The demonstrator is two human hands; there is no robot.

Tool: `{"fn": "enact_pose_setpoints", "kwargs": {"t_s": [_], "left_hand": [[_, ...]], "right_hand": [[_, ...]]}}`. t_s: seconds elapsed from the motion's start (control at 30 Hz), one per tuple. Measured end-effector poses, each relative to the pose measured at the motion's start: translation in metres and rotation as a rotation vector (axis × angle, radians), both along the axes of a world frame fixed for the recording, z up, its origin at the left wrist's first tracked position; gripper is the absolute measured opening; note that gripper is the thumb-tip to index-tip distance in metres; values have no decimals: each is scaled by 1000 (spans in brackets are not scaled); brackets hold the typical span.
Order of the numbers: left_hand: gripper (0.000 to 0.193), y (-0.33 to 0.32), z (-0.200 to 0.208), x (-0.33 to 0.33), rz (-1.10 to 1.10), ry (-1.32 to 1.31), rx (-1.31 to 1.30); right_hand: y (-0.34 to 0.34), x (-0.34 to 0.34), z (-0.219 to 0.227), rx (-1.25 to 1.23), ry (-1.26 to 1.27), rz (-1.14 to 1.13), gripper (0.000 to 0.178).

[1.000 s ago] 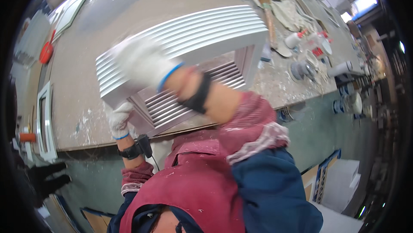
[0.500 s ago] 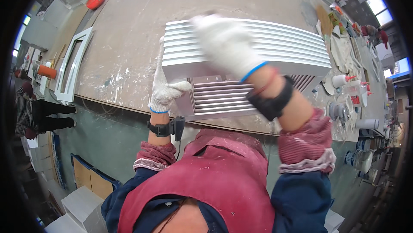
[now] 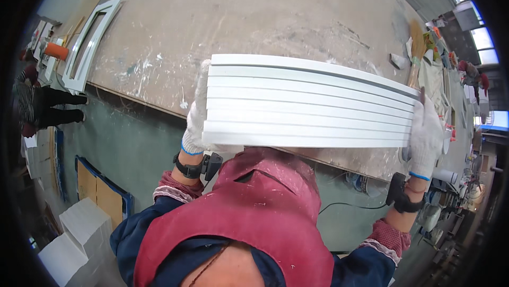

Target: The person picks up a white wooden frame from a stack and places it on a workbench. They use a sanding block to smooth the edges and surfaces of the frame, flipping it over to work on different sides. The person repeats this process with multiple frames, handling them one at a time.

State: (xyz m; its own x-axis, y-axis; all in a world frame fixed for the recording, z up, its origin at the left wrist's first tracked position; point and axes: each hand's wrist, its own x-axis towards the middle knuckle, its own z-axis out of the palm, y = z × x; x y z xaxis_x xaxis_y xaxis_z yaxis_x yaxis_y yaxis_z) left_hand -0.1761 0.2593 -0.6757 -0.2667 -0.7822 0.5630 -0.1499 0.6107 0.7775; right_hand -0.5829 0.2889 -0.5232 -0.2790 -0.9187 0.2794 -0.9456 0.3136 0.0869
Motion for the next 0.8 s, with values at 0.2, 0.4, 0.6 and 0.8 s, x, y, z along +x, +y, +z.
{"fn": "enact_pose_setpoints", "kwargs": {"t_s": [0.2, 0.4, 0.6, 0.8], "left_hand": [[61, 36, 3, -5, 106, 122, 316], [66, 42, -24, 2, 49, -29, 297], [88, 32, -26, -18, 93, 117, -191], [96, 51, -51, -28, -19, 306, -147]], "right_hand": [[28, -22, -4, 41, 23, -42, 43], [38, -1, 3, 32, -110, -52, 41], [46, 129, -9, -34, 47, 530, 33], [48, 273, -26, -203, 73, 971, 12]]}}
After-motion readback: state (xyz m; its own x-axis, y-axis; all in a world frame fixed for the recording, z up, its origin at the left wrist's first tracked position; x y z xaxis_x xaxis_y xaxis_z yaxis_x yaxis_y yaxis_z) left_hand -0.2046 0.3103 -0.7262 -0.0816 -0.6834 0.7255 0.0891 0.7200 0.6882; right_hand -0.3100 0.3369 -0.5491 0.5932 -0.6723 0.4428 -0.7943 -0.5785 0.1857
